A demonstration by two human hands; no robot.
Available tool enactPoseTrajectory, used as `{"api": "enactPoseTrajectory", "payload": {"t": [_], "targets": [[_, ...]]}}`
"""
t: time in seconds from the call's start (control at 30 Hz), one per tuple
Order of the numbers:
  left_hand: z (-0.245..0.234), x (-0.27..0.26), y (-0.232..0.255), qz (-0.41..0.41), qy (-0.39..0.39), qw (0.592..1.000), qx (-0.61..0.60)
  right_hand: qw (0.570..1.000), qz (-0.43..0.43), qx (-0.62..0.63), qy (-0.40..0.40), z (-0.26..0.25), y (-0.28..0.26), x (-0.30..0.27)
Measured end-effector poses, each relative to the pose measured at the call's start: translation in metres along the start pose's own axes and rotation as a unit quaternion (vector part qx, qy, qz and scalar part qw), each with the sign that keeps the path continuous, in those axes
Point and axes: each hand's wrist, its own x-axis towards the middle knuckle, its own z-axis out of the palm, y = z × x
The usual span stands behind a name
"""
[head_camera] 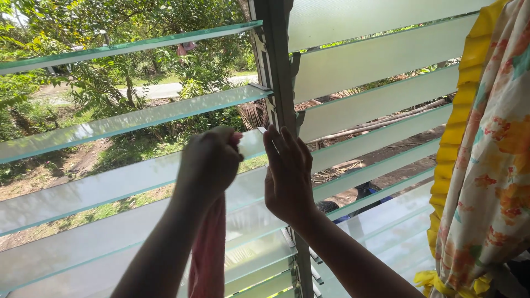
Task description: Cleaning the glass louvers of a window with a red cloth and a bucket of water.
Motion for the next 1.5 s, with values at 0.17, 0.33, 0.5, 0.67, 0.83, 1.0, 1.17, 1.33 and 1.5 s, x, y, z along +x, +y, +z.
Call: {"api": "enactPoseTrajectory", "payload": {"t": [0.17, 0.33, 0.5, 0.67, 0.83, 1.0, 1.17, 1.33, 1.5], "targets": [[0.048, 0.006, 0.012, 0.042, -0.040, 0.992, 0.113, 1.000, 0.005, 0.012, 0.016, 0.012, 0.002, 0.000], [-0.003, 0.018, -0.008, -0.064, -0.157, 0.966, 0.195, 1.000, 0.016, -0.021, 0.007, 0.007, 0.007, 0.001], [0.019, 0.045, -0.052, 0.072, -0.260, 0.936, 0.226, 1.000, 0.002, -0.024, 0.010, 0.007, 0.007, 0.001], [0.071, 0.057, -0.047, 0.162, -0.247, 0.935, 0.196, 0.999, 0.020, -0.009, 0.024, 0.006, 0.001, 0.003], [0.016, 0.042, -0.046, 0.106, -0.257, 0.936, 0.214, 0.999, 0.022, -0.020, 0.020, 0.004, -0.001, 0.007], [0.057, 0.046, -0.053, 0.041, -0.217, 0.942, 0.251, 0.998, 0.032, -0.046, 0.030, 0.010, -0.001, 0.005], [0.040, 0.039, -0.033, 0.086, -0.234, 0.943, 0.219, 0.995, 0.061, -0.009, 0.082, 0.017, -0.017, 0.009], [-0.022, 0.022, -0.043, -0.026, -0.287, 0.914, 0.285, 0.994, -0.003, 0.061, 0.093, 0.016, -0.041, 0.018], [-0.018, 0.020, -0.064, -0.144, -0.214, 0.927, 0.271, 0.986, -0.055, 0.156, 0.006, 0.010, -0.047, 0.036]]}}
